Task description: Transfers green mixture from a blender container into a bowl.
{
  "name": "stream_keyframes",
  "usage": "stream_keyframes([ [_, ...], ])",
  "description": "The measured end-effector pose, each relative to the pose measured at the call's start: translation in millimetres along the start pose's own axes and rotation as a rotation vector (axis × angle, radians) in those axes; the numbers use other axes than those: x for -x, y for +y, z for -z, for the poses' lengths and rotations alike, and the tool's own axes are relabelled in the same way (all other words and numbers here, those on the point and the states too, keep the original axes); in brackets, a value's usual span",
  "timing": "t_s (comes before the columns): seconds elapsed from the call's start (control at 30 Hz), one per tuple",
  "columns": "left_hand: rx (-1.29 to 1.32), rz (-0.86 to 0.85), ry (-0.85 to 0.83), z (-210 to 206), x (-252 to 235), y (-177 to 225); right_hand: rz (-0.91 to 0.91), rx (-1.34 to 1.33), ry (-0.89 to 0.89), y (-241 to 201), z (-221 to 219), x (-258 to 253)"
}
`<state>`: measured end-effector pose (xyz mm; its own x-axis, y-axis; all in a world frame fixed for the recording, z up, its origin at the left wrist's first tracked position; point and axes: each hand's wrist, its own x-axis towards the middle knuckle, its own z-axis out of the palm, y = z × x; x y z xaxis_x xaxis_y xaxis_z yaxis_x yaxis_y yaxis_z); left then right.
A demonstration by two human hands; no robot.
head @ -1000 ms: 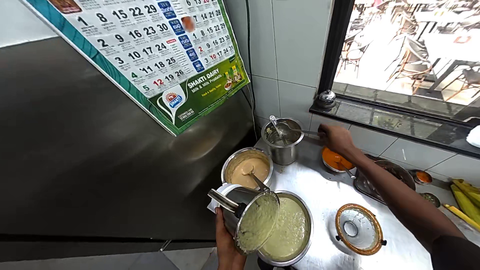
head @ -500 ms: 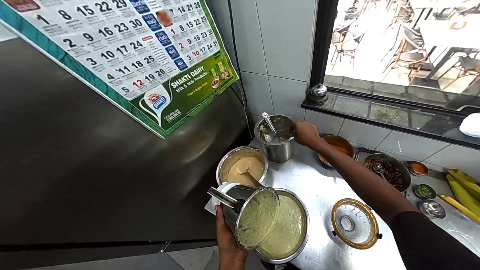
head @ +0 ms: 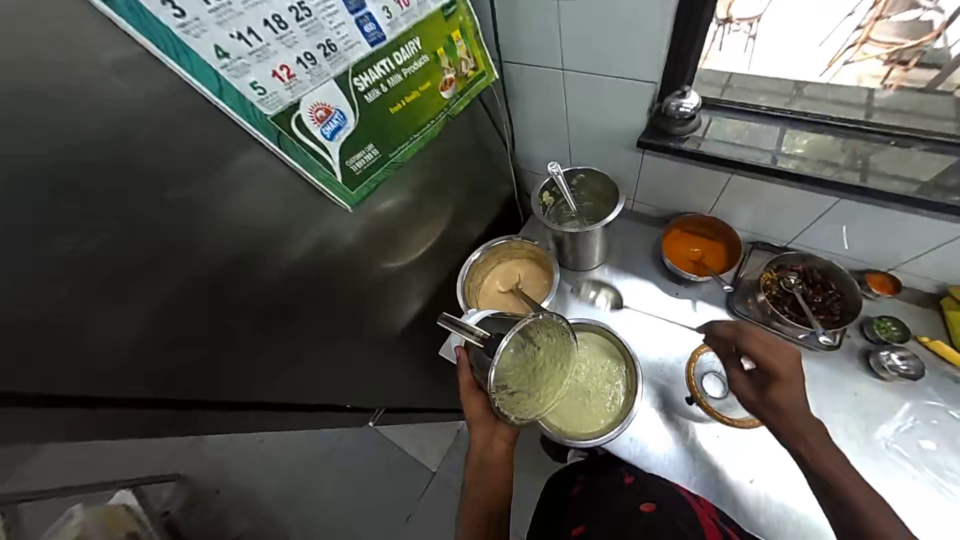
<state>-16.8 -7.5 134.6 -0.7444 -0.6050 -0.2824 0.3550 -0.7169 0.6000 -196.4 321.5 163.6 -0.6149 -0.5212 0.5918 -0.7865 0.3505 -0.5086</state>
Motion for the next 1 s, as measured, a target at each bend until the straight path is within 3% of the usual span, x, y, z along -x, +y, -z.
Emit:
stream_keyframes([
  [0.1, -0.042, -0.014, -0.063, -9.9, 0.7, -2.4, 0.116, 0.108, -0.009, -34.4, -0.8, 27.0],
  [0.23, -0.168, -0.084, -0.122, -27.7, 9.1, -12.2, 0.195, 0.281, -0.015, -73.8, -39.4, 14.7],
  [0.43, -0.271, -0.221, -0.094, -37.0, 12.6, -28.6, 0.105, 0.279, -0.326, -95.6, -65.7, 9.4],
  [0.53, -0.228, -0.194, -0.149, -31.4, 17.9, -31.1, 0.092, 0.226, -0.430, -93.4, -48.0, 35.4],
  [0.7, -0.208, -0.180, -0.106, -18.4, 15.8, -48.1, 0.083, 0.177, -0.414, -64.7, 2.2, 33.4],
  [0.9, -0.297, -0.206, -0.073, -30.6, 18.9, -57.5, 0.068, 0.170, -0.424, -61.7, -42.3, 20.9],
  [1.0, -0.299, -0.216, -0.080, -28.6, 13.2, -58.7, 0.122, 0.211, -0.451, -55.3, -28.3, 44.0],
])
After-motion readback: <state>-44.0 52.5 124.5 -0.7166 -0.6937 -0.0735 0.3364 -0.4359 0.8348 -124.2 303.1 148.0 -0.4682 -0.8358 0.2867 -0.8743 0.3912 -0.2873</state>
